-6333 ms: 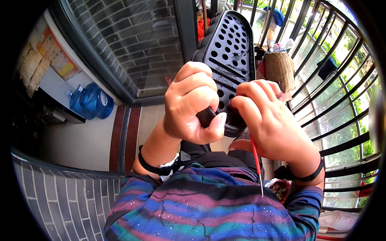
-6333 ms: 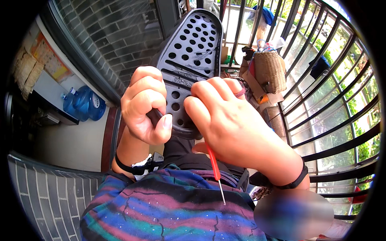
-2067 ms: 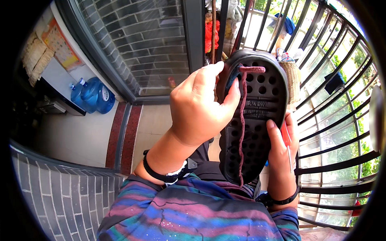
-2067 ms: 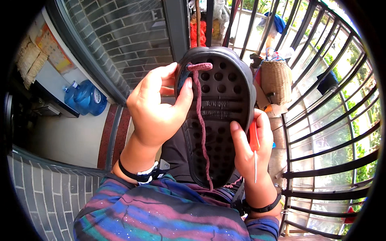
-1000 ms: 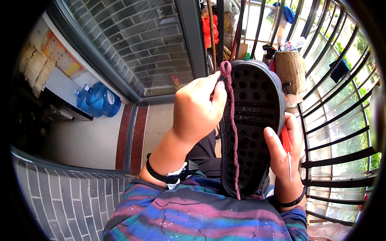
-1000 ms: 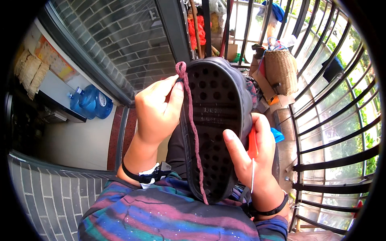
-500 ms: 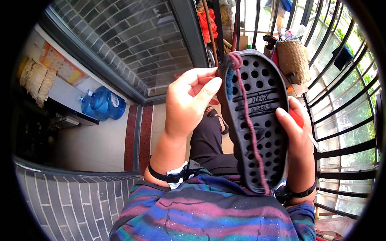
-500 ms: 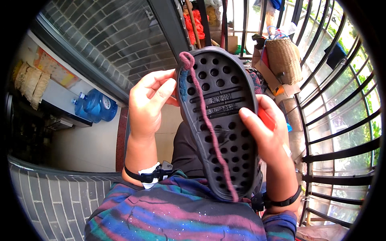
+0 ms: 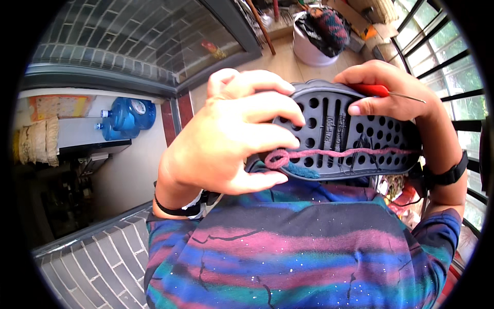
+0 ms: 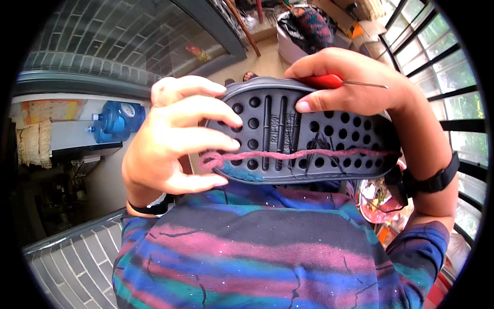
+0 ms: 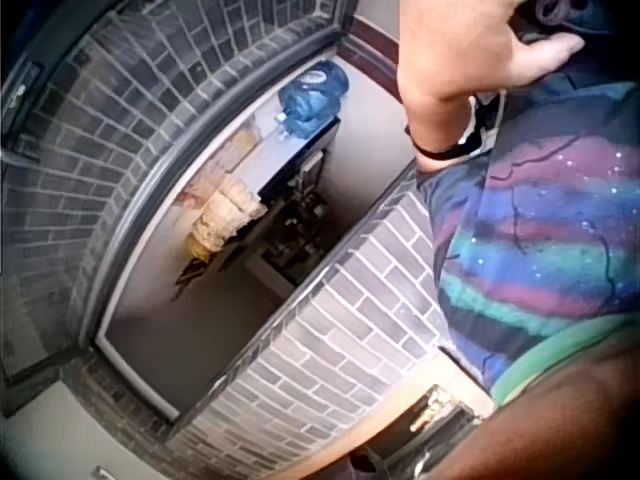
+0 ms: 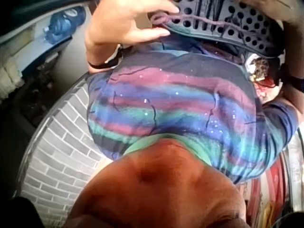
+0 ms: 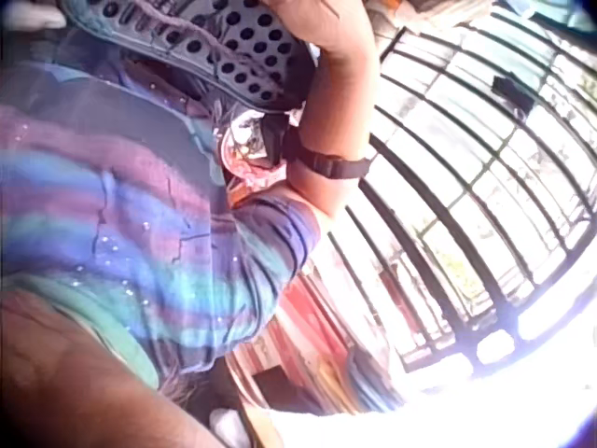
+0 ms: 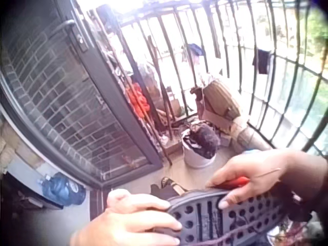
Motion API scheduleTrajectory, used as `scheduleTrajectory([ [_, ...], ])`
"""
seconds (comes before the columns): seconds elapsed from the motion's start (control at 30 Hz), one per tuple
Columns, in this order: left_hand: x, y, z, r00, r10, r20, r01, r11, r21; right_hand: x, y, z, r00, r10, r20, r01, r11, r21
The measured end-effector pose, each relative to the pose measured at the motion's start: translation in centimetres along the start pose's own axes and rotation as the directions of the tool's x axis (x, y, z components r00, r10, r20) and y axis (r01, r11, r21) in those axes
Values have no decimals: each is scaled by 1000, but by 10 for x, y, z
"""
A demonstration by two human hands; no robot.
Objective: The person sews a slipper sole by hand using a needle and thread, pulling the thread through the pre-cut holes of the black rubber sole.
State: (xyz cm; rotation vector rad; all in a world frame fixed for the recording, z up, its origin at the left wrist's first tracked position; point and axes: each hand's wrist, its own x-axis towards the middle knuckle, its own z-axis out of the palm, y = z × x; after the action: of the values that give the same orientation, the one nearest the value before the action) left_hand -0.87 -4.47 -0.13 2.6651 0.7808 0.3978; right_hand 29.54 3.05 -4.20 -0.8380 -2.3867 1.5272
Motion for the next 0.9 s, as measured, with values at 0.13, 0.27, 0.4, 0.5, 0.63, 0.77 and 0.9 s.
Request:
scheduleTrajectory([
  [0.13, -9, 2, 35, 994, 86, 73, -72, 982, -173, 12, 17, 10, 987, -61, 150, 77, 992, -104],
  [0.27, -17, -1, 48, 997, 52, 60, -38, 974, -223, 25, 19, 18, 958, 149, 245, -130, 987, -95],
  [0.4, -23, -9, 63, 999, 22, 45, 0, 900, -436, 36, 27, 23, 955, 104, 279, -77, 991, -106],
  [0.5, -27, -12, 71, 1000, 3, -5, -5, 857, -515, 40, 29, 25, 955, 94, 282, -67, 992, -103],
  [0.63, -31, -15, 78, 1000, -27, -10, 16, 823, -568, 43, 32, 26, 942, 142, 305, -112, 987, -113],
  [0.77, -27, -14, 76, 999, -31, 32, 44, 824, -565, 45, 27, 27, 931, 196, 309, -151, 975, -163],
  [0.9, -27, -16, 82, 999, -54, -3, 39, 756, -653, 46, 30, 31, 907, 249, 339, -219, 968, -124],
])
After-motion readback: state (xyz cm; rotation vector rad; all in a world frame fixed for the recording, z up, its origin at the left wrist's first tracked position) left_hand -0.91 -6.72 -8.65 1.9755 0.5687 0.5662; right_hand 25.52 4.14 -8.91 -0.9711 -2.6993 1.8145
